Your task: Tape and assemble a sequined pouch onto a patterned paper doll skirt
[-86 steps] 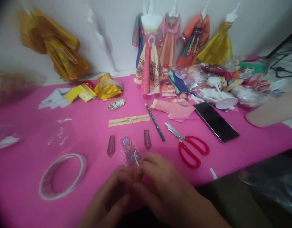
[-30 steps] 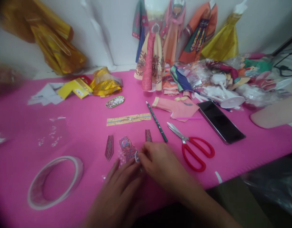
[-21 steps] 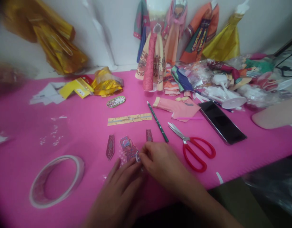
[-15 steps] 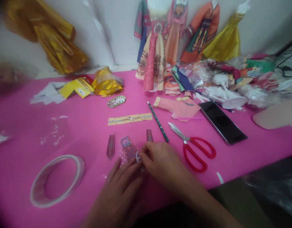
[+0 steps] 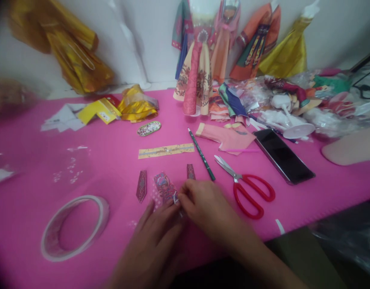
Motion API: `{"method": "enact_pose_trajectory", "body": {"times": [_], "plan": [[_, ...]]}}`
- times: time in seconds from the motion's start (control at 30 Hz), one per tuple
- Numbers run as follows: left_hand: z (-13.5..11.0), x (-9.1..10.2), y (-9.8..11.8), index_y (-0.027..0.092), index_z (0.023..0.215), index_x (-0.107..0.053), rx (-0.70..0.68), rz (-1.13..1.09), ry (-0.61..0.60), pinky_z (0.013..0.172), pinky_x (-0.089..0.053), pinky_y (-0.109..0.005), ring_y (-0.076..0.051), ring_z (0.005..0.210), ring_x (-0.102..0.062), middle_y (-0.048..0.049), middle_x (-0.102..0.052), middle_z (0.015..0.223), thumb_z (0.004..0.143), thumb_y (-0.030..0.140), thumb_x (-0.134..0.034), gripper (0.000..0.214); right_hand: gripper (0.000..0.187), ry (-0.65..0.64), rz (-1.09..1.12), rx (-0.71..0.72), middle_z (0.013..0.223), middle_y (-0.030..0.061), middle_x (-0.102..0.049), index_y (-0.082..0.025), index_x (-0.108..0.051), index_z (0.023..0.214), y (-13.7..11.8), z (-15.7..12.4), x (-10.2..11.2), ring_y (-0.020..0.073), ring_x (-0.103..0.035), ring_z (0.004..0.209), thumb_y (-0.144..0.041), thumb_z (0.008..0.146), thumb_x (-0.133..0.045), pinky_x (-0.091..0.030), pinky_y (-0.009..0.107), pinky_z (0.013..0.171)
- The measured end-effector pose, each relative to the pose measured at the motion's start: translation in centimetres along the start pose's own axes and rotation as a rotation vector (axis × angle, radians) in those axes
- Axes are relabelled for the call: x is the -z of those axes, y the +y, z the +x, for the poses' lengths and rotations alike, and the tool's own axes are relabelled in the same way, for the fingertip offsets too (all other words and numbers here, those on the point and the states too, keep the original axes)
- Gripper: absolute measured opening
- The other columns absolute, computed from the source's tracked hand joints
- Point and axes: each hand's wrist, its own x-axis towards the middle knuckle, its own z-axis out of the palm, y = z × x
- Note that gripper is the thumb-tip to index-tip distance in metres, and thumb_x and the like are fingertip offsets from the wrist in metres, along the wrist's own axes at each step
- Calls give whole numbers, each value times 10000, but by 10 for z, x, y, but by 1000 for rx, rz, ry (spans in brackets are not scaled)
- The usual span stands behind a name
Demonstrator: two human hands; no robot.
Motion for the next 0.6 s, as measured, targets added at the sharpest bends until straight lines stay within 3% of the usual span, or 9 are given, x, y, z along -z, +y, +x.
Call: {"method": "enact_pose_trajectory", "body": {"times": [0.23, 0.6], "plan": [[-4, -1, 1, 95, 1275, -525, 5, 25, -21, 1117, -384, -587, -323, 1348, -443, -193, -553, 1365, 888, 141, -495, 390, 170, -11, 15, -4, 683, -10, -678, -194, -585, 705, 0, 0, 0, 133, -617, 623, -194, 872, -558, -333, 238, 541], [2, 2, 1, 96, 1203, -574, 3, 28, -5, 1044, -468, -597, -340, 1274, -529, -193, -613, 1307, 919, 206, -480, 319, 198, 5, 31, -2, 647, -10, -660, -193, -558, 681, -1, 0, -1, 131, -590, 587, -192, 878, -543, -331, 242, 528]]}}
